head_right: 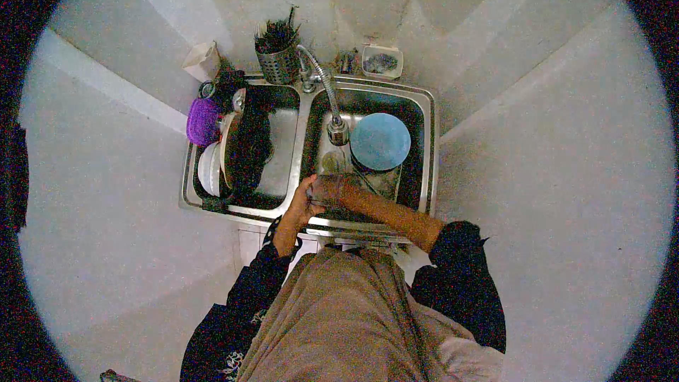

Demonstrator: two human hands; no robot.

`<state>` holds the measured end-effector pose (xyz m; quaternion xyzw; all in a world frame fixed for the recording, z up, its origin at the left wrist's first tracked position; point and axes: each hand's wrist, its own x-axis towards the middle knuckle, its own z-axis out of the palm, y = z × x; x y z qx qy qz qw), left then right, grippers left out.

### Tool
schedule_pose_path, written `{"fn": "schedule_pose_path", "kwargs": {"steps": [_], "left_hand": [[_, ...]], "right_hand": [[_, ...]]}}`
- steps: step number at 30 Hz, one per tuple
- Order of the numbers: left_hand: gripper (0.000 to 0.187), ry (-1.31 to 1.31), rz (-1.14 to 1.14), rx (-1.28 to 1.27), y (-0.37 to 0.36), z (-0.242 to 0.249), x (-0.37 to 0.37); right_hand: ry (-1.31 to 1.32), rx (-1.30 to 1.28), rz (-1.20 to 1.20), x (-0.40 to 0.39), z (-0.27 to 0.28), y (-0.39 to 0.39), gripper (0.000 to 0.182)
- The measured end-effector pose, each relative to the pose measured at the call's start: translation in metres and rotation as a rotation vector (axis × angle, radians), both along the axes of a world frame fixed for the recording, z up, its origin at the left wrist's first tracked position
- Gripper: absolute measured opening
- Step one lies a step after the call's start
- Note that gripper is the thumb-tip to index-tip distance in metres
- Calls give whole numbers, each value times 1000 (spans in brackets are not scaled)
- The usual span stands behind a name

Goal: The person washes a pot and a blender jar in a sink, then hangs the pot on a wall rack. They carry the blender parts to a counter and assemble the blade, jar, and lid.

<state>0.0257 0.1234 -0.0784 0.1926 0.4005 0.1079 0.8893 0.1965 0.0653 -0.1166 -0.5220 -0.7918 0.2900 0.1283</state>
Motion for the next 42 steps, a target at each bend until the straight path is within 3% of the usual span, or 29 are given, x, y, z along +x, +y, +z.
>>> {"fn": "schedule_pose_path", "kwargs": {"steps": [1, 3, 4, 6, 7, 8, 9, 11, 13, 15, 17, 20, 23, 28, 30, 32, 35, 37, 39, 40, 42], "left_hand": [[41, 57, -9, 38, -1, 5, 1], [40, 117, -26, 132, 0, 15, 4], [40, 122, -34, 188, 2, 20, 5], [40, 107, -1, 254, -1, 29, 3], [41, 83, 38, 271, -1, 39, 3], [41, 63, 70, 289, -1, 44, 1], [40, 58, 79, 384, 0, 27, 1], [39, 18, 157, 312, 3, 30, -5], [44, 17, 173, 291, 6, 29, -9], [41, 38, 190, 242, 3, 25, -5], [42, 20, 165, 173, 2, 22, -3], [46, 1, 50, 59, 10, 12, 0], [49, 120, -89, 3, 7, 29, 6], [46, 39, -18, 35, 5, 29, 11], [46, 14, 25, 104, 5, 23, 10], [47, 46, 64, 239, 2, 38, 10], [50, 50, 34, 90, 7, 30, 5], [52, 41, -13, 35, 8, 23, 1], [54, 33, -83, 58, 11, 17, 0], [55, 76, -98, 86, 11, 19, 2], [57, 161, -128, 145, 8, 26, 11]], "right_hand": [[-4, 71, 143, -5, 51, 8, 44], [140, 138, 173, -11, 76, 12, 46], [289, 133, 59, -19, 77, 9, 46], [675, -195, -288, -23, 80, 1, 45], [893, -518, -523, -25, 122, -1, 45], [1070, -689, -664, -26, 127, -3, 44], [1250, -836, -839, -27, 133, -6, 43], [1532, -788, -982, -16, 90, -11, 40], [1083, -222, -876, -4, 54, -15, 36], [1055, -190, -900, 2, 42, -19, 33], [1462, -695, -1062, -16, 128, -13, 31], [797, -565, -503, -4, 103, -17, 33], [265, 277, 144, 8, 47, -2, 36], [260, 29, -36, -5, 34, 10, 36], [505, -270, -290, -5, 19, 8, 34], [875, -789, -673, -13, 56, 3, 29], [1327, -871, -851, -22, 88, 0, 28], [820, -716, -673, -24, 101, -3, 33], [545, -428, -355, -18, 95, -2, 34], [513, -223, -134, -11, 80, 0, 33], [492, -256, -81, -8, 64, 2, 30]]}}
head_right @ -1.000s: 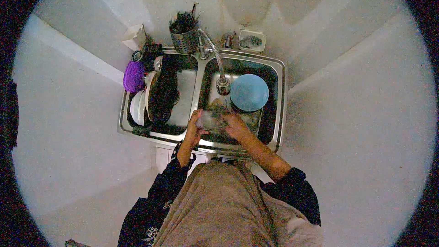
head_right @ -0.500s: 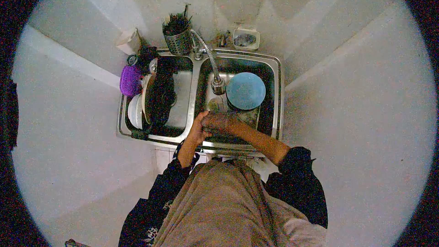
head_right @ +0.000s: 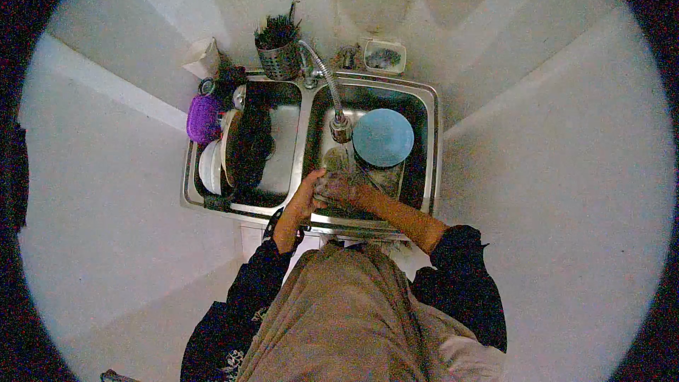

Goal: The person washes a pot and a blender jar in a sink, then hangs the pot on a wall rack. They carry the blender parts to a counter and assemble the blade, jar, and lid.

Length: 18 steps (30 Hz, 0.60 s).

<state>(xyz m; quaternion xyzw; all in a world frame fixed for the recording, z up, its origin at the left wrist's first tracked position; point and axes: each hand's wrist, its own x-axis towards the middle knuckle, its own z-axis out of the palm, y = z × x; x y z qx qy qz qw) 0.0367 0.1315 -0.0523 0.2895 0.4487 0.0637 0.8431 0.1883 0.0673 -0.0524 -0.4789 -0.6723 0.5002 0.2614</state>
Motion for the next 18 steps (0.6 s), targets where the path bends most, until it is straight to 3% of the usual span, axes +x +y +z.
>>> {"fn": "schedule_pose_path", "kwargs": {"steps": [1, 3, 4, 6, 8, 11, 14, 18], "left_hand": [[58, 1, -19, 40, 2, 8, 4], [58, 4, -47, 110, 1, 24, 7], [57, -8, -11, 132, 0, 22, 7], [55, -32, 54, 176, -4, 10, 7], [55, 13, 62, 194, -4, -13, 7], [55, 7, 25, 146, 3, 5, -1], [51, 42, 108, 57, 0, 1, -8], [47, -47, 98, -76, 4, -6, -16]], "right_hand": [[13, -267, -107, -2, -4, 1, 29], [-16, -315, -171, -2, -45, 1, 29], [-58, -89, -131, 4, -99, 3, 29], [174, -131, -296, 4, -106, 2, 29], [731, -677, -692, -15, -28, -11, 30], [762, -553, -665, -17, -2, -32, 34], [-261, -116, -120, 12, 16, -35, 44], [-248, 36, -279, 21, -3, -30, 31]]}}
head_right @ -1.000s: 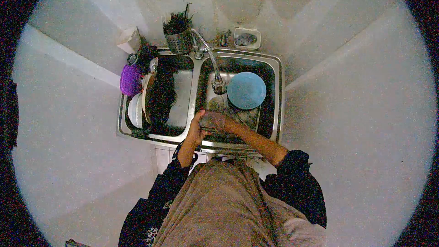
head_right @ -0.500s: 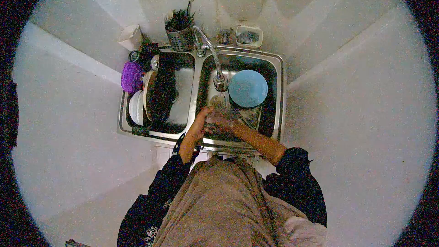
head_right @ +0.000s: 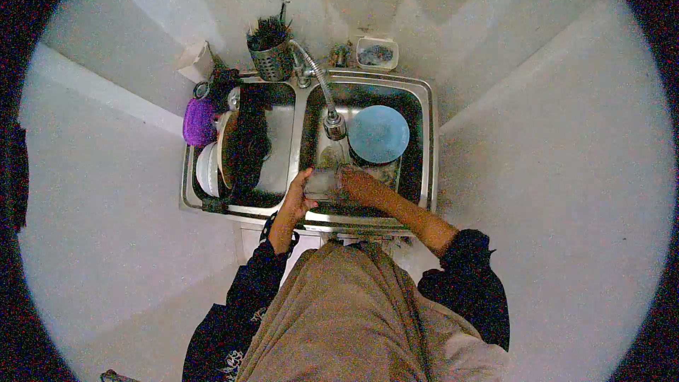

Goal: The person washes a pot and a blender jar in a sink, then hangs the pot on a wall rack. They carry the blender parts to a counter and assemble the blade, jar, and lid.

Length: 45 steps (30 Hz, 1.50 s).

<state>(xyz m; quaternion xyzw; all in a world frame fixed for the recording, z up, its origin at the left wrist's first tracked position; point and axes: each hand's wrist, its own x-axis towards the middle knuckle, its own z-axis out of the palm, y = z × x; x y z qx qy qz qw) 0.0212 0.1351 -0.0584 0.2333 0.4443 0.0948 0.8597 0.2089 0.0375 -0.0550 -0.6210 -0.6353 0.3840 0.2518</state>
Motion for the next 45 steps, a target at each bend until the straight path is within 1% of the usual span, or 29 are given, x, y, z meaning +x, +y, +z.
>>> {"fn": "schedule_pose_path", "kwargs": {"steps": [2, 3, 5, 8, 11, 12, 14, 15, 18, 19, 20, 22, 23, 24, 25, 26, 29, 30, 31, 33, 34, 35, 37, 38, 40, 41, 42, 44, 45], "left_hand": [[45, 6, 74, 15, -4, 2, 4], [45, -14, 103, 56, -5, 0, 5], [45, -49, 159, 138, -8, -6, 5], [46, 25, 211, 375, -19, -8, 9], [49, 8, 269, 291, -25, -9, 16], [50, 0, 286, 263, -27, -10, 18], [49, 27, 156, 20, -16, -7, 13], [48, 44, 92, -101, -11, -5, 8], [46, -17, 107, -109, -9, -9, 0], [46, 21, 157, -56, -15, -3, 2], [46, 25, 168, 74, -18, -2, 5], [46, 35, 188, 327, -28, 2, 10], [47, -31, 170, 460, -31, 5, 8], [46, -84, 175, 435, -32, 8, 7], [46, -136, 179, 411, -31, 15, 7], [45, -190, 183, 387, -29, 20, 7], [41, -158, 153, 231, -15, 27, 6], [40, -144, 130, 164, -11, 28, 2], [43, -139, 48, 59, -6, 27, -2], [48, -70, -13, 106, -9, 24, -2], [50, -34, -46, 127, -12, 23, -1], [54, 24, -5, 90, -18, -1, 5], [51, -28, 38, 42, -19, 2, 8], [50, -51, 63, 14, -20, 1, 8], [50, -55, 75, 45, -20, -10, 5], [49, -43, 84, 84, -20, -10, 4], [49, -31, 91, 126, -18, -10, 3], [49, 0, 129, 155, -18, 0, 3], [49, 14, 149, 165, -20, 6, 4]], "right_hand": [[-4, 83, -59, -1, 2, 4, 27], [367, -78, -297, -2, 3, 3, 27], [1114, -411, -769, -17, 31, 4, 27], [653, -235, -748, -26, 32, 4, 28], [192, -58, -713, -32, 37, 2, 32], [132, -54, -664, -37, 40, -3, 33], [11, -47, -563, -48, 54, -17, 35], [-309, 306, -253, -38, 17, -33, 41], [-95, -109, -235, -33, 49, -24, 47], [-21, -248, -227, -31, 64, -19, 49], [52, -386, -218, -29, 77, -13, 51], [589, -521, -394, -29, 82, -8, 51], [1052, -493, -573, -31, 81, -4, 49], [1518, -443, -744, -33, 80, -1, 47], [1749, -517, -544, -21, 68, -3, 44], [1686, -510, -473, -15, 56, -7, 43], [1483, -485, -273, -2, 22, -18, 39], [1415, -475, -210, 0, 12, -22, 38], [1348, -462, -148, 0, 11, -22, 37], [510, -100, 213, 0, 5, -11, 34], [221, 113, 307, -6, -7, -4, 36], [-76, 337, 348, -11, -18, 2, 39], [-275, 281, 381, -16, -58, 15, 39], [-369, 249, 399, -21, -60, 20, 40], [23, -5, 187, -25, -52, 15, 41], [505, -224, -57, -33, 4, 8, 41], [983, -441, -310, -40, 37, 5, 41], [784, -261, -236, -20, -39, -5, 52], [797, -204, -299, -8, -95, -13, 56]]}}
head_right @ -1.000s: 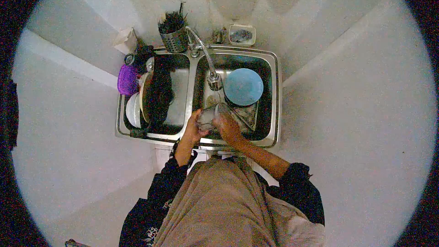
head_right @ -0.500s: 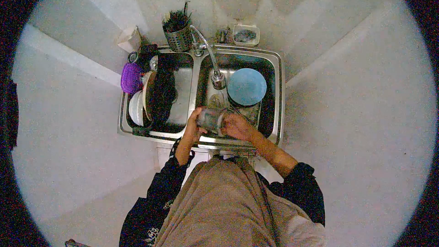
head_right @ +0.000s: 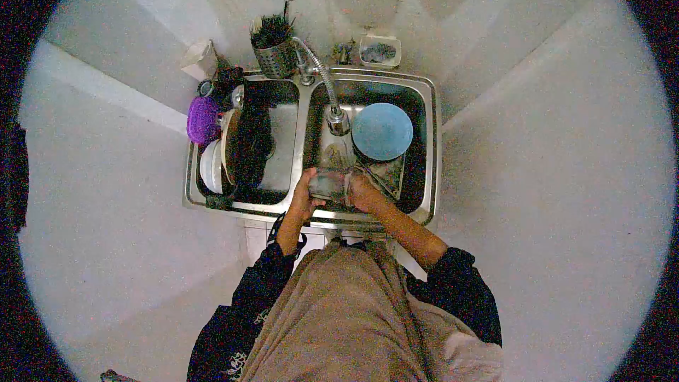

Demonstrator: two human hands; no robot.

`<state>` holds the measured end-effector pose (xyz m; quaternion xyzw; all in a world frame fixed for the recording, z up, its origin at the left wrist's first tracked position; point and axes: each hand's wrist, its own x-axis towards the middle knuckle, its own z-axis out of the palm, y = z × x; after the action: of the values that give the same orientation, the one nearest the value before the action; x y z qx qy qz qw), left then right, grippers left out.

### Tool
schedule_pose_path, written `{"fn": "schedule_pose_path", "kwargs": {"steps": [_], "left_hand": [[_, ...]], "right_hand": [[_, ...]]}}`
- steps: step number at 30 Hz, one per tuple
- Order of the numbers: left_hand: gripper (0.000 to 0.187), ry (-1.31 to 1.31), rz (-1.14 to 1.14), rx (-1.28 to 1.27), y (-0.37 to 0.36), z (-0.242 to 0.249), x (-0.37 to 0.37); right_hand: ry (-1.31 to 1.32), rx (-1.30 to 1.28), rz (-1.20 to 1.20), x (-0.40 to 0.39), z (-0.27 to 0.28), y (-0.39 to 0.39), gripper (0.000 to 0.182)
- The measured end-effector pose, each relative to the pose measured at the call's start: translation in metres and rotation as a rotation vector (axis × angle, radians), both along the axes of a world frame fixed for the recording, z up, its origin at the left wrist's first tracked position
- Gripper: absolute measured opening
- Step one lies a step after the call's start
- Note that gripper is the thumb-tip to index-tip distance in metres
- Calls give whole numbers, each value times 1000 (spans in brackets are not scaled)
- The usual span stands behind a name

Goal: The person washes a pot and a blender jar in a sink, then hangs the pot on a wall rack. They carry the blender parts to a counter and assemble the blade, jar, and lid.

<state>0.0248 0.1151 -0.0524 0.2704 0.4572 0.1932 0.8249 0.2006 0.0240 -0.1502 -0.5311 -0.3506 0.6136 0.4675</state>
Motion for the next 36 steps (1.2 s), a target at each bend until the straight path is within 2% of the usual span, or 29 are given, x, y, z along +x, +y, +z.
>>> {"fn": "schedule_pose_path", "kwargs": {"steps": [3, 5, 7, 10, 11, 12, 13, 14, 15, 16, 17, 19, 21, 23, 25, 27, 28, 31, 33, 36], "left_hand": [[49, 12, 67, 37, 1, -13, -3], [49, 30, 106, 84, -3, -18, 0], [48, 76, 133, 150, -15, -8, 9], [56, 92, 82, 192, -24, -2, 14], [59, 84, 74, 222, -27, -2, 13], [70, -34, 31, 247, -30, -3, 10], [75, -30, 6, 332, -31, -6, 13], [80, -27, -16, 416, -36, -12, 19], [86, -24, -38, 499, -40, -22, 27], [97, -17, 15, 773, -41, -60, 38], [98, 12, 25, 723, -42, -51, 44], [99, 63, 43, 624, -44, -30, 54], [97, 122, 13, 671, -44, -18, 57], [95, 120, 9, 651, -43, 4, 61], [93, 60, 23, 549, -46, 26, 62], [91, 188, -68, 546, -51, -17, 69], [90, 252, -108, 546, -52, -19, 74], [90, 56, -21, 494, -53, -21, 78], [85, 49, 10, 424, -51, -78, 79], [75, 17, 15, 305, -55, -90, 78]], "right_hand": [[-54, 63, -273, 1, 8, -4, 54], [-214, -16, -378, -8, 59, 0, 51], [-473, -213, -393, -20, 101, 7, 48], [-196, -232, -356, -3, 119, 9, 61], [27, -251, -454, -1, 119, 7, 63], [252, -266, -548, -2, 117, 4, 64], [480, -279, -639, -3, 114, -1, 66], [352, -156, -625, -3, 79, -10, 64], [223, -35, -607, -2, 15, -23, 62], [175, -75, -648, -3, 9, -26, 60], [128, -117, -687, -7, 27, -24, 57], [199, -520, -881, -10, 75, -21, 52], [-363, -347, -699, 14, 40, -39, 51], [-647, -255, -567, 21, 59, -40, 45], [-666, -270, -516, 15, 104, -36, 38], [-769, -96, -612, -3, 116, -33, 33], [-820, -3, -656, -9, 117, -31, 31], [-898, 166, -700, -24, 107, -33, 31], [-1058, 250, -502, -31, 122, -39, 33], [-1162, 360, -270, -19, 116, -42, 35]]}}
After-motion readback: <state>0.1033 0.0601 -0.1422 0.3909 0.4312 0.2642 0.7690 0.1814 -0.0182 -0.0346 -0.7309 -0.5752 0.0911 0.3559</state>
